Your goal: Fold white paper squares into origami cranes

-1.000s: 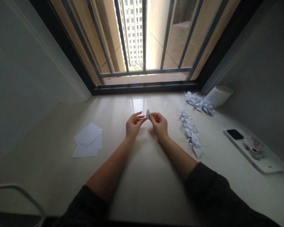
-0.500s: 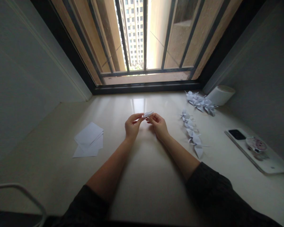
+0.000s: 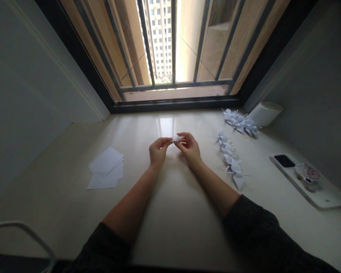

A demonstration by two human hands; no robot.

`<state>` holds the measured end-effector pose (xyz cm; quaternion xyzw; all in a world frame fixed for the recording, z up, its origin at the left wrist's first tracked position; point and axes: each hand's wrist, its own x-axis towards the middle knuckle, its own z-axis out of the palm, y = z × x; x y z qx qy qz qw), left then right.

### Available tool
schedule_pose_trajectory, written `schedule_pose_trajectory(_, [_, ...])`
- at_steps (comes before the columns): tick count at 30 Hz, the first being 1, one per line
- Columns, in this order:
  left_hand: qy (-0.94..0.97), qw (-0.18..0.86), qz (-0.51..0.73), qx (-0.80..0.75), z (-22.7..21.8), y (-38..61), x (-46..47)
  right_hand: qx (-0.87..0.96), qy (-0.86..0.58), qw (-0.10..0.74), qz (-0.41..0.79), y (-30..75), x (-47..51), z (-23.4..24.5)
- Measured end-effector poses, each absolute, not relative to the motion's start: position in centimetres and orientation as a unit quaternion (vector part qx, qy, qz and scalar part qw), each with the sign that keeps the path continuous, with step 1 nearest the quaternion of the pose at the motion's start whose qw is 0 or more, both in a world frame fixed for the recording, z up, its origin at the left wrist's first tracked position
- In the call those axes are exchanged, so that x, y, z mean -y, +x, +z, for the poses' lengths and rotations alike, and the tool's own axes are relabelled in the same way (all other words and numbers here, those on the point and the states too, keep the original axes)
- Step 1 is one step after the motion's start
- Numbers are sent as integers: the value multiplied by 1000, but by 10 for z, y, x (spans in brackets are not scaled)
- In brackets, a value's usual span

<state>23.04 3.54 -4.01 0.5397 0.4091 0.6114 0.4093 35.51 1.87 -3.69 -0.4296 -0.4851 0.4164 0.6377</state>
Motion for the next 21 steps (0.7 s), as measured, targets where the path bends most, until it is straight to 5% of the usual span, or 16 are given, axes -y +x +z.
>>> schedule_pose_trajectory(21, [501,451,601,-430,-34,231,-34,462,-489,626,396,358,-18,-39])
